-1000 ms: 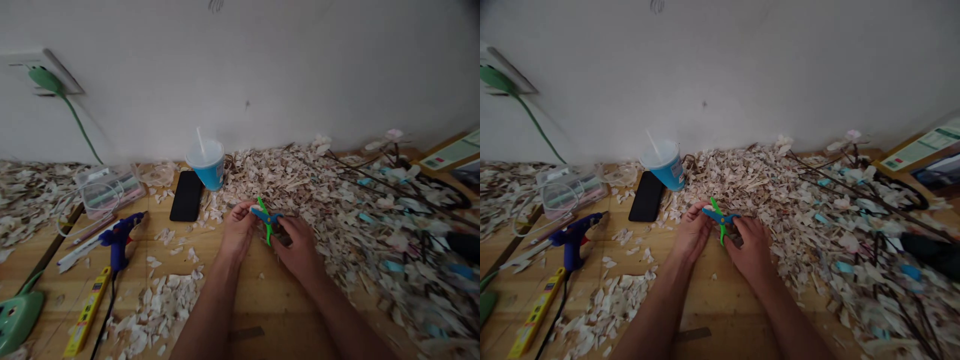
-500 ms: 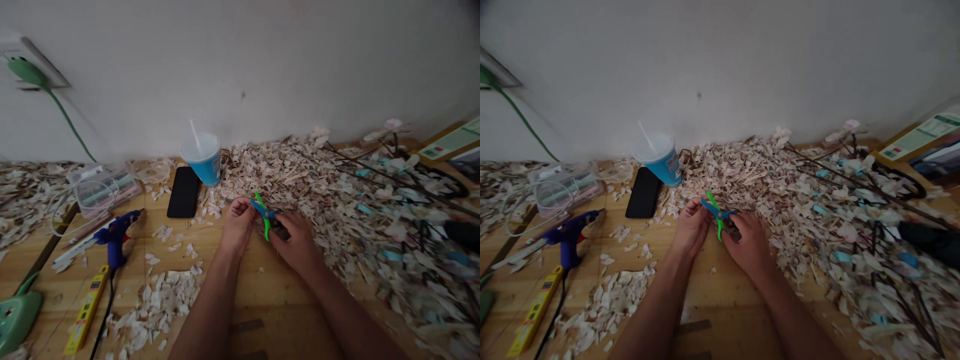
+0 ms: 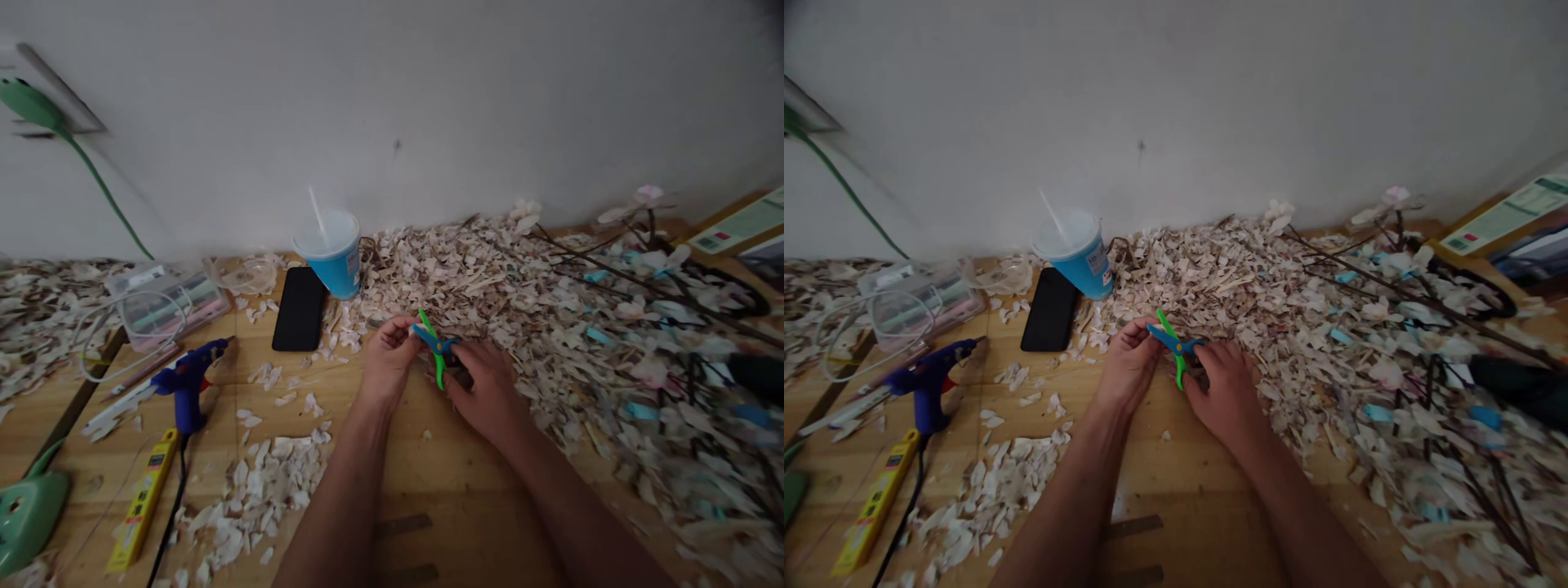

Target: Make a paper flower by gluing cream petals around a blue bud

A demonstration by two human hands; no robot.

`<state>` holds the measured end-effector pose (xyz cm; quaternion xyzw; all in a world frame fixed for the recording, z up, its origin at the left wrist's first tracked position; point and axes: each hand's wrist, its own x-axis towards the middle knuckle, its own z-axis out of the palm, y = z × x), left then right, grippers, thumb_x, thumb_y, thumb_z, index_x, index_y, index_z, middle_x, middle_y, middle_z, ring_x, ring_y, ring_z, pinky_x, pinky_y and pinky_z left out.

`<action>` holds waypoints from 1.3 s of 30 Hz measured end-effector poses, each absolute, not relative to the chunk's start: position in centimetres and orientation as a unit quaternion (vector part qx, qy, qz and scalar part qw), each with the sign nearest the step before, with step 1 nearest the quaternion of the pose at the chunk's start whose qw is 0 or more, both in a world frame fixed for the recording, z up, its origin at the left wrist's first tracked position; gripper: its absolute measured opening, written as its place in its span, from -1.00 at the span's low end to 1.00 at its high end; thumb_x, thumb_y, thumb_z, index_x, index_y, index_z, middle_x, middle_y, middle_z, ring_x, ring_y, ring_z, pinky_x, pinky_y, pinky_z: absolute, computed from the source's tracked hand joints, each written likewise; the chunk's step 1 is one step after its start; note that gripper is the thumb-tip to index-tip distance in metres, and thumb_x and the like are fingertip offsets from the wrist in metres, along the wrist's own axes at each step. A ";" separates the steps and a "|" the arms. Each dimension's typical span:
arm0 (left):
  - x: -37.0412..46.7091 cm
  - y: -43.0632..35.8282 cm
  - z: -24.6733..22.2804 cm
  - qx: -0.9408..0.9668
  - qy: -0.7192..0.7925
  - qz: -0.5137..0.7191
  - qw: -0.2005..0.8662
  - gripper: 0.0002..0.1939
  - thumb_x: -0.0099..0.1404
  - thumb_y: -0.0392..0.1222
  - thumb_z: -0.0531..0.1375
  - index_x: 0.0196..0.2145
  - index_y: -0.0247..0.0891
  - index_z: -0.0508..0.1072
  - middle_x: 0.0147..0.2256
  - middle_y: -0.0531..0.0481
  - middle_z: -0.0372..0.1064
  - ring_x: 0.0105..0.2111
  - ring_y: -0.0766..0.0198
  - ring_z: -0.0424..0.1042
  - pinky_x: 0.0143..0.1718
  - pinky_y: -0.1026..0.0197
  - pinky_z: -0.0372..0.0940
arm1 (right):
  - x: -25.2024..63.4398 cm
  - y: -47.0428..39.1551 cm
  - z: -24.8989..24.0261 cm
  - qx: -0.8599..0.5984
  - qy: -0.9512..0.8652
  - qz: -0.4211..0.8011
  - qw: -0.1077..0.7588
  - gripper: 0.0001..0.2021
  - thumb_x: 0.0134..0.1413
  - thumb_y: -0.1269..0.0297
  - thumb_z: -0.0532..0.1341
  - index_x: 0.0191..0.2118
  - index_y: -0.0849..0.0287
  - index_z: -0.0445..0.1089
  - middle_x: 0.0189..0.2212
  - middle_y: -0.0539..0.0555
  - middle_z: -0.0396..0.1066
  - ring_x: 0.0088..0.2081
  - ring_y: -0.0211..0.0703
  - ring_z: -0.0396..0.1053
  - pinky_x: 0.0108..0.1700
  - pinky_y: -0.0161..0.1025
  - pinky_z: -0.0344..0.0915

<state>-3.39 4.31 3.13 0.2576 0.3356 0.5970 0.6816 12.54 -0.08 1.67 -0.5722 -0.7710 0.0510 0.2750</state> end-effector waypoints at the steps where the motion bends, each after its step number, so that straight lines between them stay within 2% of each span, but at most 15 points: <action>1: -3.4 4.3 3.1 0.260 0.336 0.596 0.681 -0.64 -0.08 -0.11 0.54 -0.34 -0.25 0.56 -0.45 0.10 0.49 -0.47 0.40 0.43 -0.38 0.34 0.35 | 12.5 -0.1 1.7 -0.572 -0.772 0.050 0.273 -0.75 0.16 0.29 0.17 -0.08 0.25 0.42 -0.13 0.25 0.50 -0.08 0.22 0.35 -0.09 0.05 0.20; 12: -3.5 4.4 3.1 0.251 0.333 0.597 0.685 -0.64 -0.08 -0.14 0.54 -0.34 -0.25 0.56 -0.42 0.10 0.50 -0.45 0.42 0.44 -0.36 0.35 0.37 | 12.6 -0.2 2.1 -0.571 -0.778 0.044 0.259 -0.80 0.15 0.32 0.18 -0.12 0.24 0.42 -0.21 0.20 0.49 -0.13 0.18 0.33 -0.14 -0.01 0.20; 24: -3.7 4.5 2.9 0.249 0.339 0.588 0.691 -0.60 -0.07 -0.09 0.54 -0.32 -0.25 0.53 -0.44 0.11 0.51 -0.47 0.42 0.46 -0.36 0.34 0.36 | 13.0 -0.1 1.9 -0.563 -0.785 0.040 0.257 -0.83 0.15 0.34 0.19 -0.15 0.25 0.44 -0.28 0.21 0.49 -0.16 0.19 0.33 -0.14 0.00 0.22; 30: -3.6 4.4 3.1 0.252 0.331 0.589 0.692 -0.65 -0.06 -0.12 0.53 -0.36 -0.25 0.54 -0.45 0.11 0.50 -0.47 0.42 0.45 -0.34 0.33 0.37 | 13.3 0.1 1.9 -0.559 -0.785 0.051 0.261 -0.86 0.15 0.37 0.17 -0.20 0.23 0.44 -0.33 0.20 0.48 -0.20 0.15 0.32 -0.15 -0.01 0.25; 39: -3.6 4.3 3.4 0.258 0.334 0.578 0.699 -0.68 -0.03 -0.06 0.52 -0.39 -0.26 0.55 -0.45 0.09 0.50 -0.48 0.42 0.44 -0.33 0.32 0.37 | 13.3 0.2 1.9 -0.562 -0.777 0.056 0.276 -0.82 0.11 0.36 0.15 -0.15 0.21 0.39 -0.25 0.23 0.47 -0.16 0.16 0.30 -0.10 0.05 0.29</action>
